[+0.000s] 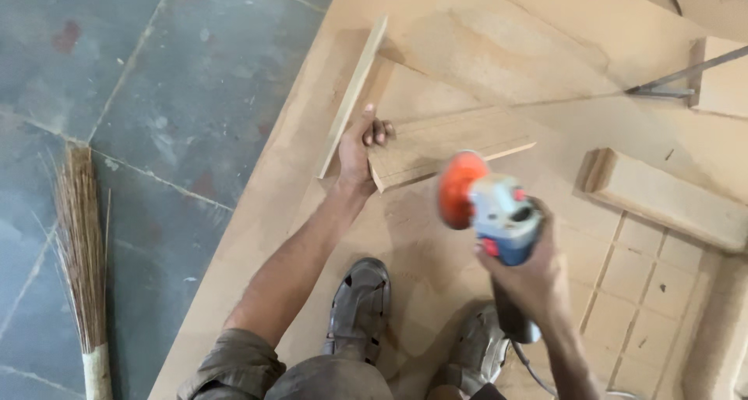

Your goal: The person uses an angle grinder with a sanding disc to smooth the surfaces and edges of small rectangular wooden blocks. They hold each block with one hand and move the tool across the wood, then set the block down and pick up another to continue the process.

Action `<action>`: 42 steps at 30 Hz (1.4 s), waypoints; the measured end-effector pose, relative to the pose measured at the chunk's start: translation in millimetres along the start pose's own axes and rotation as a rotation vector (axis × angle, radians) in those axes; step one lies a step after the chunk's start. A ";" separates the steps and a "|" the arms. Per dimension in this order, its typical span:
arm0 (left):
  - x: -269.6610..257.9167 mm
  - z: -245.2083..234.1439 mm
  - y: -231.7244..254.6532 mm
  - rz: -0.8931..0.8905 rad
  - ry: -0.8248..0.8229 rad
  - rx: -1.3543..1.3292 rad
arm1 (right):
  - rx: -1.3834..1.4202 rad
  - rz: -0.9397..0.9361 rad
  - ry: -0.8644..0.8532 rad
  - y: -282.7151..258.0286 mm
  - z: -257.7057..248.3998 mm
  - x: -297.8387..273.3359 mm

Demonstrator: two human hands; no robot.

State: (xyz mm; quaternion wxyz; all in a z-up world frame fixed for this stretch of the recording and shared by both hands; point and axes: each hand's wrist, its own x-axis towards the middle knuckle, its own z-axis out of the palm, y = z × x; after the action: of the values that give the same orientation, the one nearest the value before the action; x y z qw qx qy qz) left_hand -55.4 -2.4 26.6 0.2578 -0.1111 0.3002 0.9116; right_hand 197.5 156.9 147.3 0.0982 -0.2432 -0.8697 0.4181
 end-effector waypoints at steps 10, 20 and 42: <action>3.4 -4.2 -11.8 0.057 0.050 0.125 | -0.156 0.155 -0.227 -69.0 23.1 7.8; 8.0 -17.1 -6.4 -0.054 0.114 0.012 | -0.154 0.235 -0.123 -1.7 10.7 35.7; 10.0 -5.6 1.5 -0.049 0.092 0.015 | -0.039 0.111 -0.058 43.5 -18.0 40.1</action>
State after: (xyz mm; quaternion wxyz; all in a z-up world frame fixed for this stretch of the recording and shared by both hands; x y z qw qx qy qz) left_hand -64.3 -2.9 19.3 0.2669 -0.1581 0.3155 0.8968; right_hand 184.5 212.6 123.7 0.0451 -0.2806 -0.8655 0.4124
